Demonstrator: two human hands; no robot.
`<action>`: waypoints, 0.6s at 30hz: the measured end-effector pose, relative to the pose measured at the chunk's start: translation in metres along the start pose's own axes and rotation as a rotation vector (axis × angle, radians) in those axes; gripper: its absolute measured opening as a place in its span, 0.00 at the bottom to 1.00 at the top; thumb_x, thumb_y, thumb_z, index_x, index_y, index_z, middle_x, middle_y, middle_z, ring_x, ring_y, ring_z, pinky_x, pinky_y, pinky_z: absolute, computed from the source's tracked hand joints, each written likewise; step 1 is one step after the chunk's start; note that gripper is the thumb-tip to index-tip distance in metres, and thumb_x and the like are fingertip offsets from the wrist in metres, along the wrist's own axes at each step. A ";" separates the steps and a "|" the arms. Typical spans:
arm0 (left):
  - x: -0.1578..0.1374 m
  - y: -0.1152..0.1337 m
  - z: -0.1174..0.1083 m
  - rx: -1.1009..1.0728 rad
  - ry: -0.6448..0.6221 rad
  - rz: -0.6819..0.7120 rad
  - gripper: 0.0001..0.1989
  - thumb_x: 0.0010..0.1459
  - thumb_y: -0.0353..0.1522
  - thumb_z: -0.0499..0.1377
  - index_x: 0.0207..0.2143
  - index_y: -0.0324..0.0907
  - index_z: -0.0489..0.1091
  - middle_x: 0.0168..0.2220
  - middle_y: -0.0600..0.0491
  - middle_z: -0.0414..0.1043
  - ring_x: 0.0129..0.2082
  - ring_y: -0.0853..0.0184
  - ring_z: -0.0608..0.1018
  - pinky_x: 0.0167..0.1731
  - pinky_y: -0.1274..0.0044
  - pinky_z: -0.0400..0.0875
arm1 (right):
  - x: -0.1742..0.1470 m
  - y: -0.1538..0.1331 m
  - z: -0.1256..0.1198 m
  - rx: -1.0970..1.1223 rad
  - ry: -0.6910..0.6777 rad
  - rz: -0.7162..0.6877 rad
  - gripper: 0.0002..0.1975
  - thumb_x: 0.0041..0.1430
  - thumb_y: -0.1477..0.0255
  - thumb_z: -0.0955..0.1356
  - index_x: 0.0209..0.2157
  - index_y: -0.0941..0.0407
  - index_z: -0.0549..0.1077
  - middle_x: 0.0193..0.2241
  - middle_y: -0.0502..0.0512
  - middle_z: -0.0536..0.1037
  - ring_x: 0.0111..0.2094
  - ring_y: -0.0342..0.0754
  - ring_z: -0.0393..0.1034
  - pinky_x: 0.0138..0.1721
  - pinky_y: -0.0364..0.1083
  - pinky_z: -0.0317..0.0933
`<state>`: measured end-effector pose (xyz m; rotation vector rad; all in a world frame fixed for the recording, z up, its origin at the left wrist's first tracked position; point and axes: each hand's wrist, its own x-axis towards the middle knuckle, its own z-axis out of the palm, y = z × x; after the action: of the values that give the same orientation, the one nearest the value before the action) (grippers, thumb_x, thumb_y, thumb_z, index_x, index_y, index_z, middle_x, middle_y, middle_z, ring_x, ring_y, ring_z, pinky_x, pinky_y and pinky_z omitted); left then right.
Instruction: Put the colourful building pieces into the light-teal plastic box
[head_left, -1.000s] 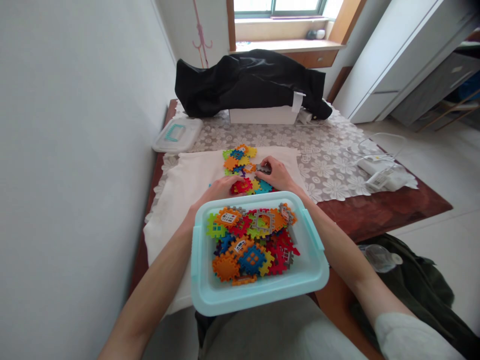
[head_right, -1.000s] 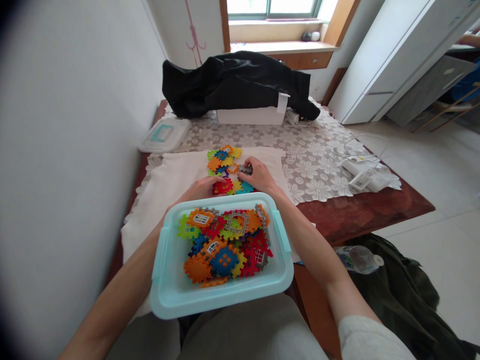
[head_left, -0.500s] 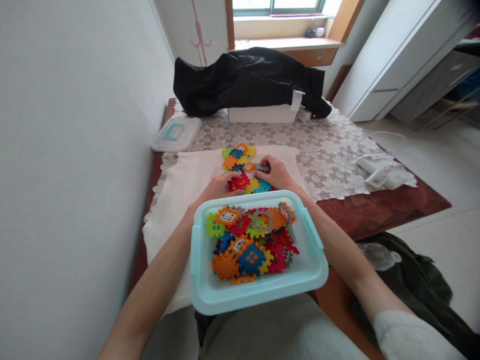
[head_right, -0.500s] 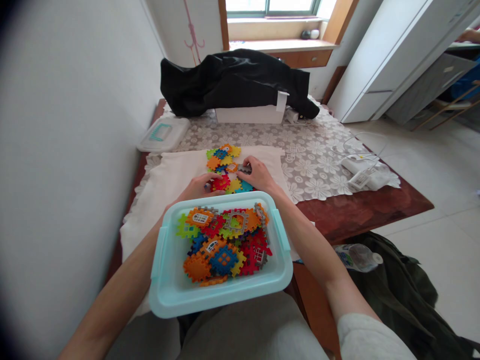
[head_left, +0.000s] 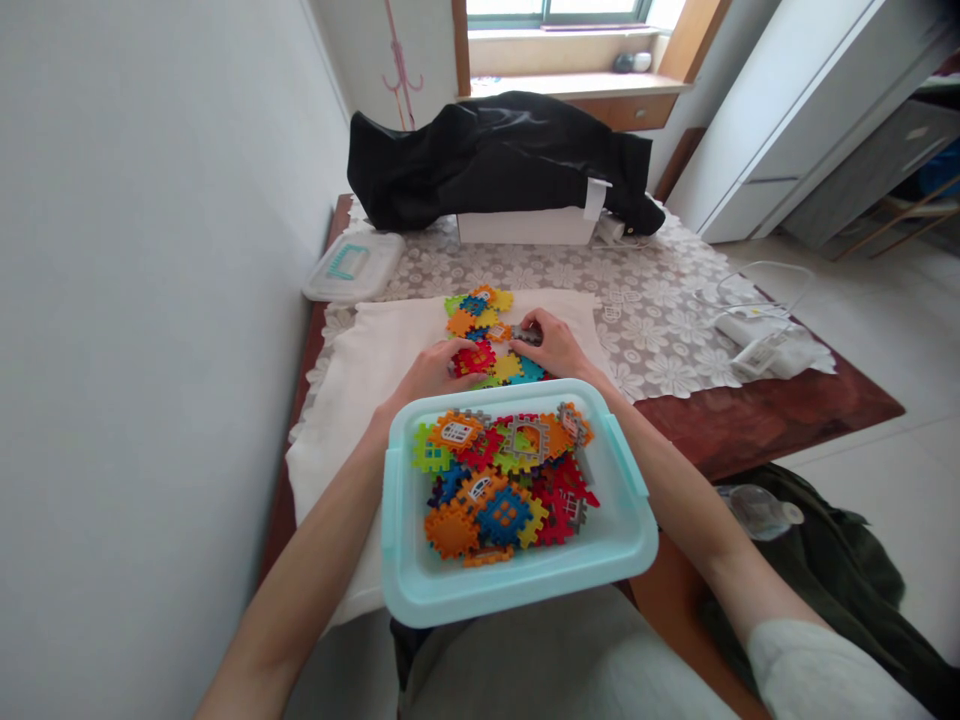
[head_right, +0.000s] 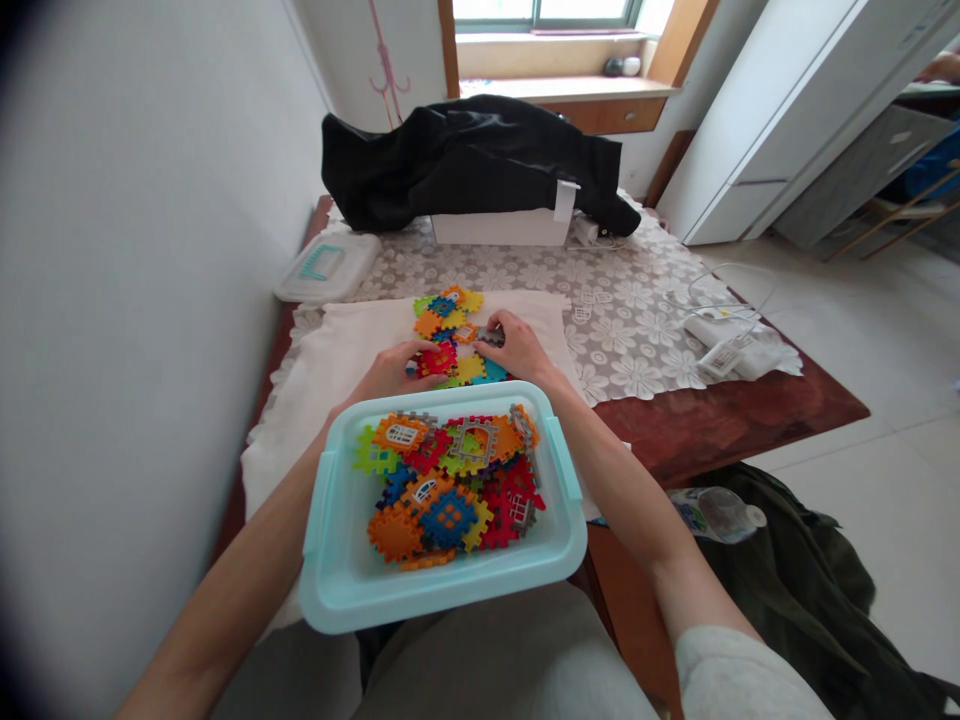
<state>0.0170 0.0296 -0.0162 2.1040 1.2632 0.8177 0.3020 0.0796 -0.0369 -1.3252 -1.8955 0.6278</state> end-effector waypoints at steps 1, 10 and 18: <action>0.000 0.001 0.000 -0.024 0.008 -0.010 0.28 0.60 0.51 0.72 0.55 0.42 0.81 0.53 0.42 0.85 0.49 0.51 0.86 0.51 0.60 0.84 | 0.000 -0.001 0.000 0.007 0.002 0.002 0.15 0.59 0.59 0.75 0.40 0.51 0.71 0.41 0.55 0.82 0.41 0.53 0.75 0.49 0.53 0.70; 0.008 0.015 -0.013 -0.726 0.276 -0.170 0.37 0.51 0.58 0.77 0.51 0.43 0.75 0.49 0.43 0.87 0.48 0.55 0.88 0.53 0.63 0.85 | -0.002 -0.025 -0.021 0.502 -0.042 0.016 0.25 0.59 0.46 0.75 0.45 0.51 0.72 0.46 0.58 0.81 0.48 0.55 0.77 0.53 0.55 0.72; -0.018 0.096 -0.086 -0.620 -0.258 0.011 0.36 0.43 0.58 0.83 0.43 0.43 0.83 0.40 0.44 0.86 0.44 0.45 0.90 0.48 0.57 0.88 | -0.022 -0.074 -0.082 0.828 -0.515 -0.211 0.36 0.49 0.37 0.81 0.41 0.51 0.72 0.51 0.64 0.82 0.56 0.62 0.78 0.58 0.60 0.73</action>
<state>0.0015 -0.0135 0.1060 1.6445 0.7374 0.7852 0.3281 0.0322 0.0621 -0.4447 -1.7784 1.5336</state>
